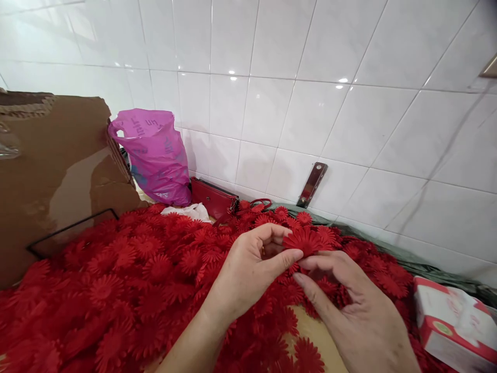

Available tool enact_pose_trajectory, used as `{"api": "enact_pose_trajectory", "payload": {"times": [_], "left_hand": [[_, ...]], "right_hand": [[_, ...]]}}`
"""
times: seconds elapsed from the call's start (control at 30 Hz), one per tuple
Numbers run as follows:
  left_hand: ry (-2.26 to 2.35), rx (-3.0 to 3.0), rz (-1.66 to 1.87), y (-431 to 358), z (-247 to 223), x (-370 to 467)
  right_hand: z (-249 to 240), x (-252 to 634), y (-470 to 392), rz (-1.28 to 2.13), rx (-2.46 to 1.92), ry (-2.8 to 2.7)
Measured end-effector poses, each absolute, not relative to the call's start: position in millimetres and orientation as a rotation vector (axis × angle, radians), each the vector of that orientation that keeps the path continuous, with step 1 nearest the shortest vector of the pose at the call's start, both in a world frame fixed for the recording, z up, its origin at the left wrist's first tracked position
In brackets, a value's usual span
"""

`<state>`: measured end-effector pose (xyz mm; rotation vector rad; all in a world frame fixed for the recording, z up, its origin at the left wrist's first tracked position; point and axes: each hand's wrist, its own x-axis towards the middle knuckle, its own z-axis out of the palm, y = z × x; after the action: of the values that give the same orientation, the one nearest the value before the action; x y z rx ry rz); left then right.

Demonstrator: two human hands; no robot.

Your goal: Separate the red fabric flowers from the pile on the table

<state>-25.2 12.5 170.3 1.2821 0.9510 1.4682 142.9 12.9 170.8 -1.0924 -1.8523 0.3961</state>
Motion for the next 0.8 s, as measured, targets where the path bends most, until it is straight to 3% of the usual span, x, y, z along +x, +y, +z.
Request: {"api": "enact_pose_trajectory", "payload": {"times": [0.23,0.8], "left_hand": [[0.811,1.106,1.450,16.0,171.1,-19.9],[0.765,1.056,1.417,10.7,168.4,-30.2]], "right_hand": [[168.6,132.8,15.8,0.149,-1.071,-1.680],[169.0,131.8,13.2,-0.005,-0.846,-1.781]]}}
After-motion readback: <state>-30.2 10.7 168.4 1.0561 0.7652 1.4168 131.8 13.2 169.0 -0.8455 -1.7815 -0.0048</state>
